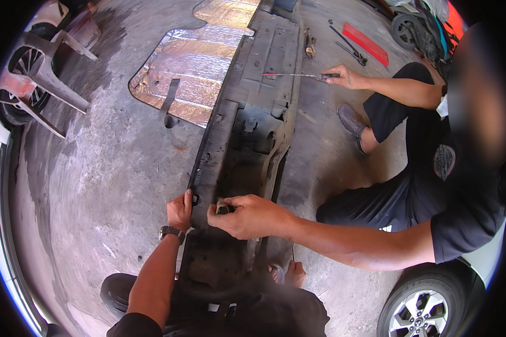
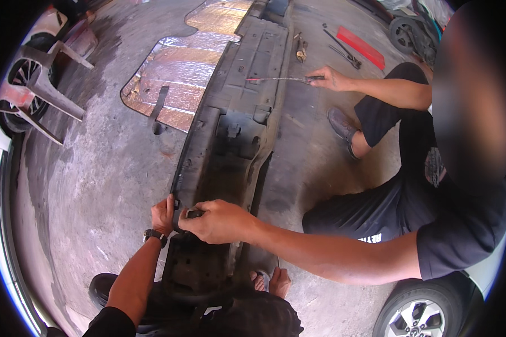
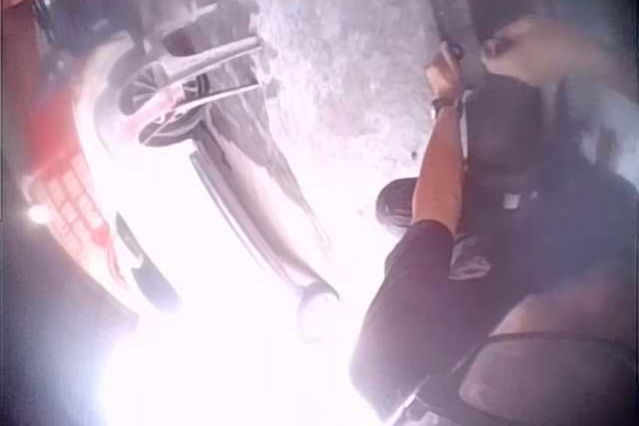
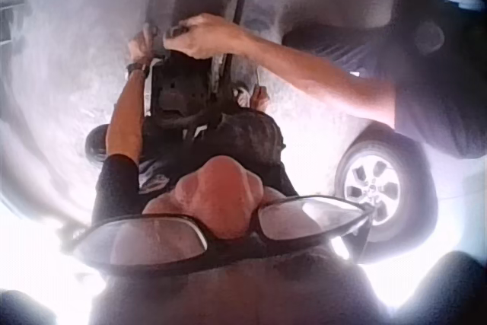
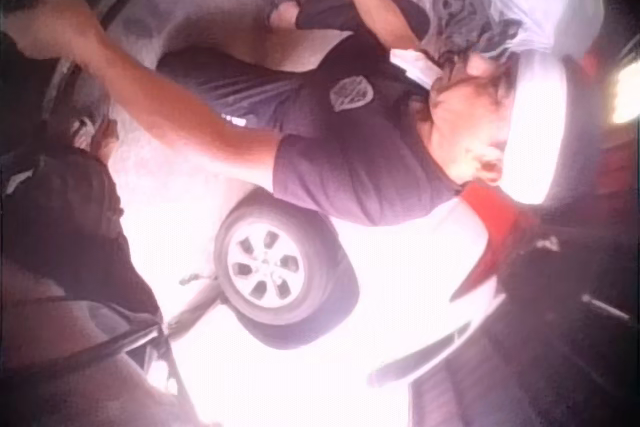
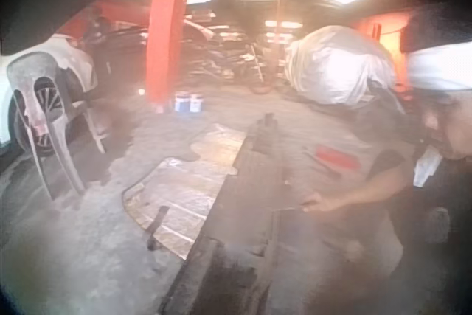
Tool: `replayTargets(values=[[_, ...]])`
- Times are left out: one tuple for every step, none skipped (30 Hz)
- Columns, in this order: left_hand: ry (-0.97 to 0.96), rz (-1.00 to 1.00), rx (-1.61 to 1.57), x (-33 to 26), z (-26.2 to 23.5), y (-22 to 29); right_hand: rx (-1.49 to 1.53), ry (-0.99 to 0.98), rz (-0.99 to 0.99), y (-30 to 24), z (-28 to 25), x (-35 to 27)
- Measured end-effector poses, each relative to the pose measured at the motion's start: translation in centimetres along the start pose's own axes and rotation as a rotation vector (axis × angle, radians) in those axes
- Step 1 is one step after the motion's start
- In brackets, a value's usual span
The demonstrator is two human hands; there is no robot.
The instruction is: The person uses a screwdriver to remove screws and clips from a black car bumper lying on the floor. They work alongside another person to detach the bumper cover and separate the internal components.
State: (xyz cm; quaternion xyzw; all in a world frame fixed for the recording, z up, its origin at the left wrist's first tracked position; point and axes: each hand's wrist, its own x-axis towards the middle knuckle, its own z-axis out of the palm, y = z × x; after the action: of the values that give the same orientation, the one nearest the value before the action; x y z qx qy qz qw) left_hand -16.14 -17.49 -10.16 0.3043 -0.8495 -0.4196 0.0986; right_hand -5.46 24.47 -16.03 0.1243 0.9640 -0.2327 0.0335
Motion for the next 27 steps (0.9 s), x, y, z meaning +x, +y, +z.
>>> replayTargets(values=[[0.001,-0.001,0.006,0.1,0.0,-0.4,-0.035,-0.015,0.005,-0.1,0.3,0.0],[0.002,-0.001,0.013,0.2,0.1,-0.9,-0.060,-0.030,0.004,-0.3,0.6,0.3],[0.003,-0.001,0.021,0.3,0.0,-1.3,-0.090,-0.047,0.009,-0.3,0.9,0.2],[-0.001,0.003,0.029,0.3,0.1,-1.3,-0.117,-0.062,0.004,-0.4,0.9,0.4],[-0.005,0.008,0.038,0.3,0.1,-1.3,-0.133,-0.073,-0.002,-0.5,0.9,0.7],[-0.010,0.012,0.047,0.3,0.1,-1.2,-0.156,-0.087,-0.004,-0.4,0.9,0.7],[-0.018,0.006,0.054,0.3,0.0,-1.1,-0.166,-0.098,-0.020,-0.5,0.7,0.9],[-0.026,0.000,0.062,0.3,-0.1,-0.9,-0.186,-0.113,-0.023,-0.5,0.7,1.1],[-0.035,-0.006,0.070,0.3,-0.2,-0.7,-0.202,-0.125,-0.024,-0.6,0.7,1.4],[-0.043,-0.023,0.062,0.3,-0.4,-0.4,-0.223,-0.138,-0.033,-0.6,0.7,1.6],[-0.052,-0.039,0.054,0.3,-0.6,-0.1,-0.242,-0.152,-0.043,-0.6,0.6,1.8],[-0.062,-0.055,0.045,0.3,-0.6,0.1,-0.259,-0.165,-0.050,-0.7,0.7,2.1],[-0.054,-0.053,0.042,0.3,-0.6,0.0,-0.275,-0.179,-0.060,-1.1,0.6,2.5],[-0.047,-0.051,0.039,0.3,-0.5,-0.2,-0.290,-0.192,-0.060,-1.4,0.7,2.8],[-0.041,-0.047,0.035,0.3,-0.4,-0.5,-0.298,-0.204,-0.065,-1.7,0.6,2.9],[-0.049,-0.030,0.037,0.4,-0.1,-0.7,-0.303,-0.216,-0.070,-2.1,0.4,3.0],[-0.054,-0.016,0.043,0.4,-0.1,-1.0,-0.303,-0.230,-0.086,-3.1,0.0,3.1],[-0.061,-0.001,0.049,0.4,0.0,-1.1,-0.290,-0.231,-0.125,-4.1,-0.6,3.1],[-0.056,-0.006,0.050,0.3,0.1,-1.2,-0.260,-0.229,-0.212,-5.9,-1.6,3.5],[-0.054,-0.009,0.050,0.3,0.2,-1.0,-0.222,-0.228,-0.311,-8.0,-2.8,3.9],[-0.055,-0.013,0.051,0.4,0.3,-0.8,-0.168,-0.228,-0.479,-10.9,-4.3,4.5],[-0.066,-0.038,0.057,0.3,-0.1,-0.5,-0.130,-0.224,-0.709,-14.9,-5.6,5.6],[-0.062,-0.030,0.054,0.2,-0.5,-0.4,-0.109,-0.214,-0.974,-19.3,-6.8,7.4],[-0.054,-0.025,0.047,0.1,-0.9,-0.4,-0.141,-0.165,-1.255,-23.7,-7.8,9.1],[-0.039,-0.013,0.042,0.2,-1.3,-0.4,-0.201,-0.078,-1.529,-27.4,-8.2,10.9],[-0.045,-0.021,0.083,0.2,-1.6,-1.1,-0.278,0.041,-1.773,-30.5,-8.0,12.5],[-0.069,-0.004,0.031,0.2,0.1,0.1,-0.441,0.181,-1.963,-32.4,-9.1,14.6]])
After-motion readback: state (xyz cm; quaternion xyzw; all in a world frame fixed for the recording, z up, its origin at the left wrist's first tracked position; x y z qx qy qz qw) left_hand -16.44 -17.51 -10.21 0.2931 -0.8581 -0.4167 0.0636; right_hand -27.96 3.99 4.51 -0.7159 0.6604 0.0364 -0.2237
